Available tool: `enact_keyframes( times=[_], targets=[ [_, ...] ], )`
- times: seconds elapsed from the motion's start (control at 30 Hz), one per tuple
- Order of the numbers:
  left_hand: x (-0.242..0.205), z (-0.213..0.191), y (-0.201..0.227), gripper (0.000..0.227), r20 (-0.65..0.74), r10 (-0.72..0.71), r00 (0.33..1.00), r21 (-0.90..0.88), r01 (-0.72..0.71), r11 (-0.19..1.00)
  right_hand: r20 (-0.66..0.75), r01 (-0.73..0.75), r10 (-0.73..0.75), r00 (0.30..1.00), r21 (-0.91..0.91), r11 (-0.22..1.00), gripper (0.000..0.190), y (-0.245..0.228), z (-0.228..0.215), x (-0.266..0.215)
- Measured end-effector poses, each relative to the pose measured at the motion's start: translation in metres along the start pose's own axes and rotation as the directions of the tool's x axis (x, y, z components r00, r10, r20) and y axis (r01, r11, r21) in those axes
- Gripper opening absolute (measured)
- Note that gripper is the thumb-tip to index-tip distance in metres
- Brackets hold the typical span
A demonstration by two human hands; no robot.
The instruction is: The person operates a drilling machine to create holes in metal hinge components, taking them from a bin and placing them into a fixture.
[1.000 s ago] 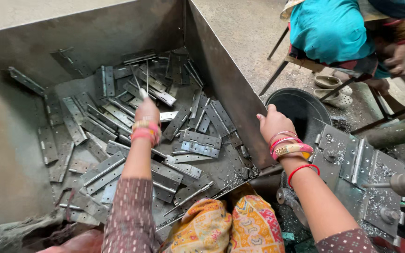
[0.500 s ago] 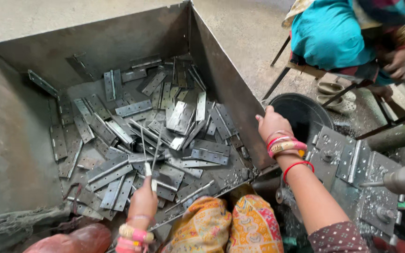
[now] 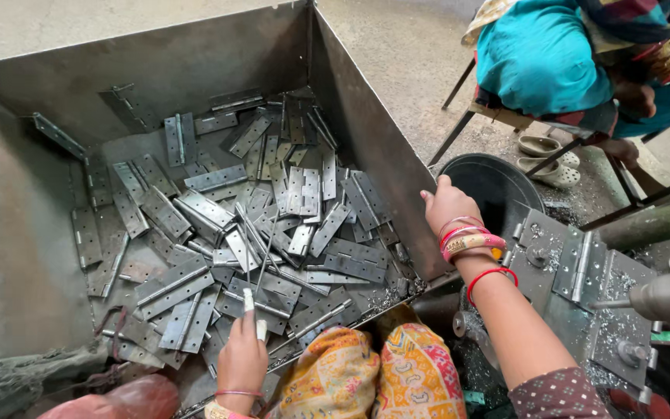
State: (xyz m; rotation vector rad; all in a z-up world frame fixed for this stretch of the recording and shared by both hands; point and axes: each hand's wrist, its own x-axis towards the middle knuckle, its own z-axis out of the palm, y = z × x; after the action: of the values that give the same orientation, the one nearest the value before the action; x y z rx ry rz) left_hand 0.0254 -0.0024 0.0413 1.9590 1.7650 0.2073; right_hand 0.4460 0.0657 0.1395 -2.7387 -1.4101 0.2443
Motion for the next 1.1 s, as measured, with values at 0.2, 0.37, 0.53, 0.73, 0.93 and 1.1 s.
enact_keyframes(
  times=[0.2,0.37,0.53,0.73,0.93,1.1],
  targets=[
    [0.097,0.005,0.028,0.043,-0.079,0.23,0.97,-0.002,-0.231,0.973,-0.036,0.019,-0.019,0.999,-0.004,1.0,0.043,0.001,0.002,-0.002],
    [0.282,0.019,0.119,0.026,-0.201,0.282,0.938,0.057,-0.277,0.959,-0.011,-0.003,0.003,1.0,-0.014,1.0,0.041,0.001,0.002,-0.002],
    [0.423,0.055,0.181,0.034,-0.094,0.152,0.984,0.095,-0.143,0.985,-0.02,-0.007,0.007,1.0,-0.005,1.0,0.04,0.0,0.001,0.0],
    [0.45,0.089,0.157,0.029,-0.063,0.019,0.998,0.052,-0.016,0.999,-0.004,-0.03,0.03,1.0,0.007,1.0,0.039,0.0,0.003,0.002],
    [0.333,0.078,0.097,0.03,0.047,0.059,0.997,0.13,-0.065,0.989,-0.005,-0.011,0.011,1.0,0.025,1.0,0.04,0.0,-0.002,-0.002],
    [0.203,0.064,0.055,0.038,0.154,0.017,0.988,0.136,-0.038,0.99,-0.051,0.044,-0.044,0.998,-0.001,0.999,0.041,0.004,0.003,-0.002]
  ],
)
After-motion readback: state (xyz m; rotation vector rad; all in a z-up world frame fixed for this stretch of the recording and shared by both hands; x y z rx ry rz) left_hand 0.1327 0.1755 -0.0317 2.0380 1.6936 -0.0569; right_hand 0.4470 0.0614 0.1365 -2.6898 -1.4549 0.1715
